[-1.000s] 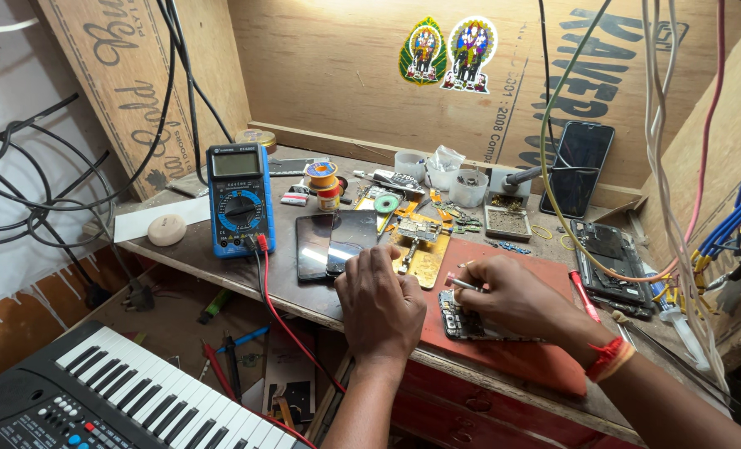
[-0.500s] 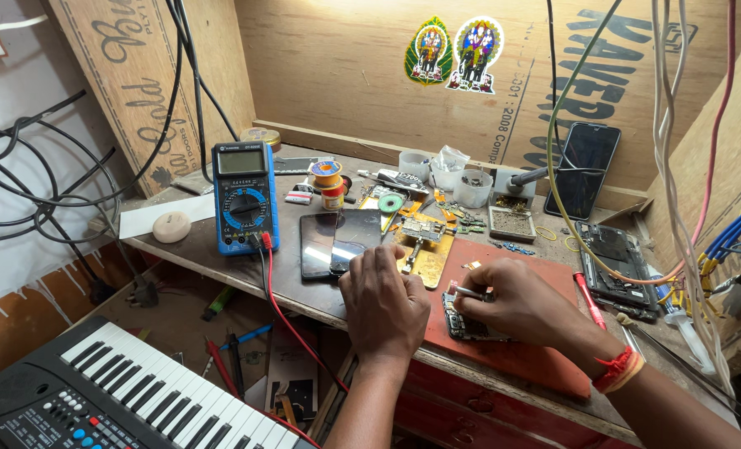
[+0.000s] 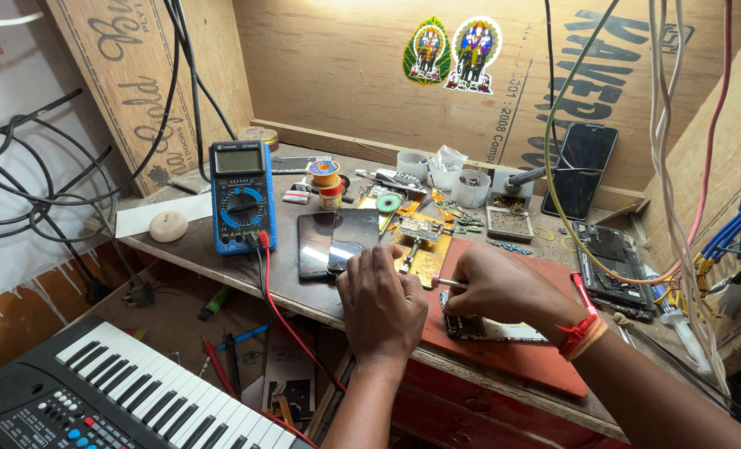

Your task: The person repairs a disassembled smartphone at a workbench, using a soldering iron and tweezers to work on the exposed internal board and reposition small components, with a multimeter connected nearby. They hold the phone chassis steady with one hand while applying the iron with the other throughout the clip.

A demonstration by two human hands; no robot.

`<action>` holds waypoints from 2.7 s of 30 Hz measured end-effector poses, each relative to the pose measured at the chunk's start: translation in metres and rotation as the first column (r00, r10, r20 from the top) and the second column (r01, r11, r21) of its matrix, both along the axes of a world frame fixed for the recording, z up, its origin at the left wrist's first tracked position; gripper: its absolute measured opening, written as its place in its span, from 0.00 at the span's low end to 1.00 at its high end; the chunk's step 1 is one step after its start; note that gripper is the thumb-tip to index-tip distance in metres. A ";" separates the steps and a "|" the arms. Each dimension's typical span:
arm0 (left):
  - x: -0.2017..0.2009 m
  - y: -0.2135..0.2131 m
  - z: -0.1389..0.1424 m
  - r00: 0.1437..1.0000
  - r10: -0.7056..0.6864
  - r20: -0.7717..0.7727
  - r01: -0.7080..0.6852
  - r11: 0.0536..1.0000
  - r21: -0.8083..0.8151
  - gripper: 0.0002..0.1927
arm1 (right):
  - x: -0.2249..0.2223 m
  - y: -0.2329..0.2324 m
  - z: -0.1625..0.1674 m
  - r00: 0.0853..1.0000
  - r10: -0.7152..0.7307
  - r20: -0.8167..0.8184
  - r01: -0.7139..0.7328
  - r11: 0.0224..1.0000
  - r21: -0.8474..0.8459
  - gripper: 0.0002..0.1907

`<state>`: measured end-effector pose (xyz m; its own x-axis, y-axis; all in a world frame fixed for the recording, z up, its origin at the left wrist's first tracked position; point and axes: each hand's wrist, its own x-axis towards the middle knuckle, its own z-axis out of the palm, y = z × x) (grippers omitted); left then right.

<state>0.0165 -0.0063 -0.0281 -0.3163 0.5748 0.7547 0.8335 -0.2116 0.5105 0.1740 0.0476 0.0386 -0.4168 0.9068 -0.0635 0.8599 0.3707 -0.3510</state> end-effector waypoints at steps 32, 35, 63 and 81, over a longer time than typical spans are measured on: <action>0.001 0.001 0.000 1.000 -0.013 0.016 0.013 1.000 0.010 0.16 | 0.019 -0.005 0.004 0.850 0.525 0.031 -0.507 0.802 0.316 0.10; 0.002 0.001 0.000 1.000 -0.009 0.005 0.009 1.000 0.018 0.15 | 0.019 -0.004 0.008 0.816 0.575 0.057 -0.570 0.785 0.243 0.08; 0.002 0.001 0.000 1.000 -0.020 0.004 0.020 0.999 0.044 0.14 | 0.037 -0.008 -0.001 0.809 0.568 0.152 -0.587 0.762 0.274 0.12; 0.001 0.000 0.001 1.000 -0.015 -0.001 0.015 1.000 0.021 0.12 | 0.035 -0.005 -0.015 0.890 0.440 -0.120 -0.418 0.893 0.169 0.12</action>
<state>0.0179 -0.0064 -0.0272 -0.3070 0.5638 0.7668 0.8306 -0.2346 0.5050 0.2094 0.0422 0.0238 -0.7615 0.6325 0.1414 0.5469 0.7442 -0.3836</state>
